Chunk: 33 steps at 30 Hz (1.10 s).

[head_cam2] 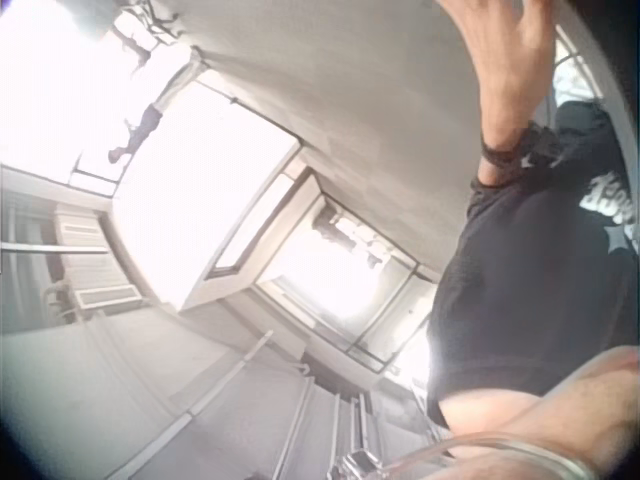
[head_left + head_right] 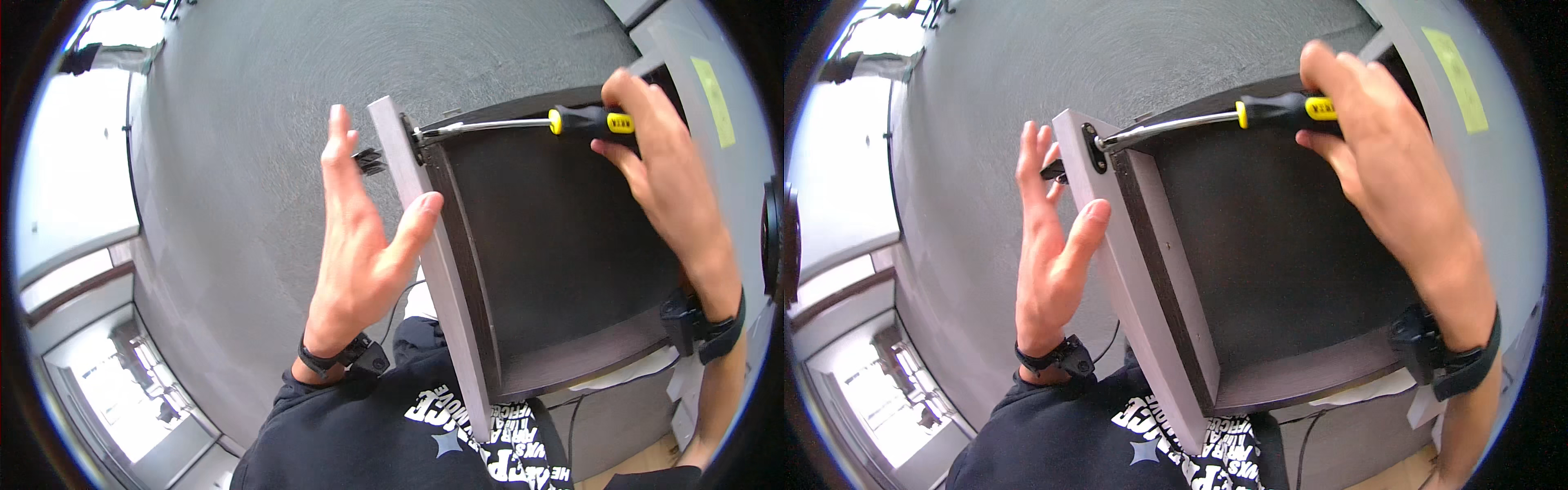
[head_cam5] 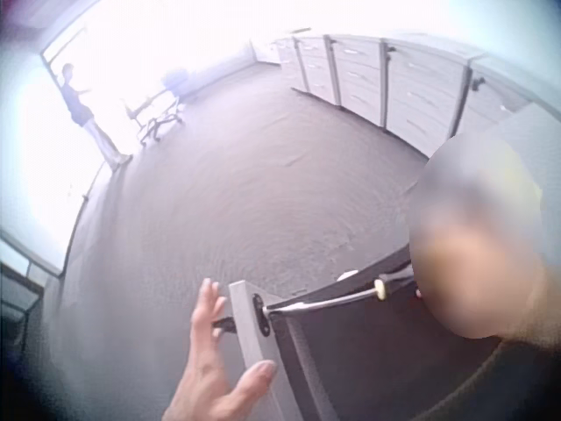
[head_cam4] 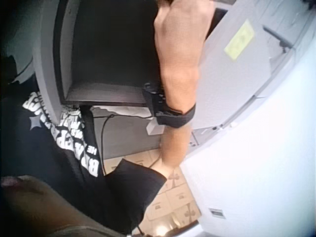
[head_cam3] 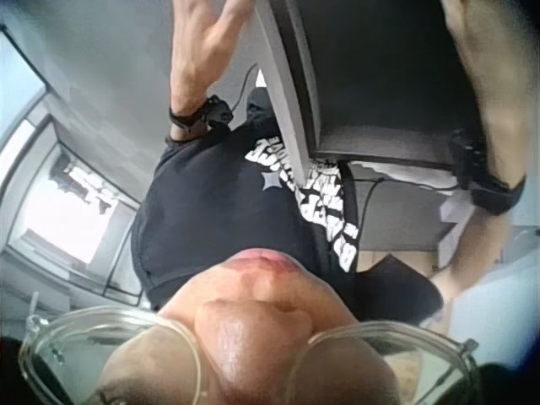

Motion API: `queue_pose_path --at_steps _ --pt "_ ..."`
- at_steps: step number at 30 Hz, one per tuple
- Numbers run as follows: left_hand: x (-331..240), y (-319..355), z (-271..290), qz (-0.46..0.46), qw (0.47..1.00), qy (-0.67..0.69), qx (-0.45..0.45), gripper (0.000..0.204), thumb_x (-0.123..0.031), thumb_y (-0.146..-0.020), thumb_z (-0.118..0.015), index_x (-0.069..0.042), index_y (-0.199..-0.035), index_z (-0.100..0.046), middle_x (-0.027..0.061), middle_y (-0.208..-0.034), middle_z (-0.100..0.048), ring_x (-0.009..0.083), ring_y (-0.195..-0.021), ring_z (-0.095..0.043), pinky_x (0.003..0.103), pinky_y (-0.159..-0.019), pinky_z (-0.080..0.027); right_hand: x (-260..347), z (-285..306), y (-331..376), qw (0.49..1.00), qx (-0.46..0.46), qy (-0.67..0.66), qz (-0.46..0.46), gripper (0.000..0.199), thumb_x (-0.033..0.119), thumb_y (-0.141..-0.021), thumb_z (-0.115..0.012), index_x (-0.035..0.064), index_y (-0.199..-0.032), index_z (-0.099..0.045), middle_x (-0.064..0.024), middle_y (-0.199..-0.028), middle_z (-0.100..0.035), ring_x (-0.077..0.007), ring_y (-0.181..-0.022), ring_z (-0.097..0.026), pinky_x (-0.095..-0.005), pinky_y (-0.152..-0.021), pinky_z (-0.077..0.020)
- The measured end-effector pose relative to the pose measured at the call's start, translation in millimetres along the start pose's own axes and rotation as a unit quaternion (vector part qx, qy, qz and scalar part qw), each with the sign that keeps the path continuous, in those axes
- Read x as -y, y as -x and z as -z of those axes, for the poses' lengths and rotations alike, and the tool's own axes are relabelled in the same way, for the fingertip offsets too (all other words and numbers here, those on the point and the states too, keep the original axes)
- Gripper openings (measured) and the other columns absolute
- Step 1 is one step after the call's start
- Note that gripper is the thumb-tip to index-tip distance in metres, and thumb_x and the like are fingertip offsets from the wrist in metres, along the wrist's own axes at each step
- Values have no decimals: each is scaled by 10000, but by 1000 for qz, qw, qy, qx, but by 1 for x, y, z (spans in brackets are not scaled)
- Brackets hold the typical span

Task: Assembling or repairing a drawer and its lock mechanism using a screwdriver.

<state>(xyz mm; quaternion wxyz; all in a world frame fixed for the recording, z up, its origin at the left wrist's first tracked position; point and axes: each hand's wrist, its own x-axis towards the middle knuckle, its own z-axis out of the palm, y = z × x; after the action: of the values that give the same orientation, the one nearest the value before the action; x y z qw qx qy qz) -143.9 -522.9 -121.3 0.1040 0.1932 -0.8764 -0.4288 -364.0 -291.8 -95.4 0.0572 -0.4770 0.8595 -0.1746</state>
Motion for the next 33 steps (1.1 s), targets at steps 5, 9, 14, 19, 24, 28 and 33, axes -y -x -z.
queue_pose_path --at_steps 5,9,14,19,24,28,33 --pt "-5 -9 -6 -13 999 -6 -36 854 -242 -923 -639 67 -1572 -178 375 -1551 -161 537 -1476 -206 586 -1160 -333 13 3 -20 995 -29 46 80 347 -70 -882 -673 12 -1181 -517 -145 -1058 -547 -339 -970 -586 -447 -866 -477" --pt "-5 -10 -11 -44 998 -19 -49 727 -201 -900 -606 82 -1490 -288 351 -1495 -219 549 -1445 -192 593 -1125 -371 22 7 -25 998 2 40 56 366 2 -877 -726 26 -1158 -493 -117 -1071 -511 -317 -973 -578 -433 -889 -484" --pt "-3 -10 -17 -91 995 -3 -36 672 -197 -902 -567 114 -1442 -318 318 -1498 -240 531 -1427 -154 601 -1086 -415 6 4 -30 997 -37 8 63 359 89 -875 -774 59 -1101 -497 -103 -1049 -529 -278 -998 -598 -394 -901 -491" --pt "-9 -8 -19 -71 997 15 -26 655 -182 -887 -545 141 -1411 -325 314 -1489 -247 545 -1421 -95 593 -1068 -445 -3 8 -41 991 -59 -15 119 268 78 -866 -785 56 -1056 -597 -70 -982 -640 -235 -930 -662 -371 -848 -520" --pt "-10 -10 -19 -53 997 41 -30 615 -168 -879 -529 155 -1368 -344 307 -1482 -228 546 -1422 -65 587 -1070 -442 -15 8 -47 985 -82 -46 147 284 78 -853 -803 49 -1116 -698 -87 -1077 -725 -246 -971 -704 -353 -867 -554" --pt "-11 -9 -16 -61 998 11 -16 606 -166 -880 -529 161 -1356 -347 298 -1476 -224 542 -1421 -63 584 -1078 -425 -14 10 -47 987 -56 -43 145 285 70 -860 -796 40 -1128 -703 -107 -1080 -728 -252 -982 -705 -373 -880 -554" --pt "-12 -7 -15 -53 998 21 -13 569 -165 -877 -535 150 -1329 -393 276 -1482 -232 534 -1412 -74 585 -1078 -406 -9 12 -46 987 -15 -31 156 274 45 -878 -765 23 -1140 -687 -133 -1064 -722 -296 -997 -694 -369 -888 -546"
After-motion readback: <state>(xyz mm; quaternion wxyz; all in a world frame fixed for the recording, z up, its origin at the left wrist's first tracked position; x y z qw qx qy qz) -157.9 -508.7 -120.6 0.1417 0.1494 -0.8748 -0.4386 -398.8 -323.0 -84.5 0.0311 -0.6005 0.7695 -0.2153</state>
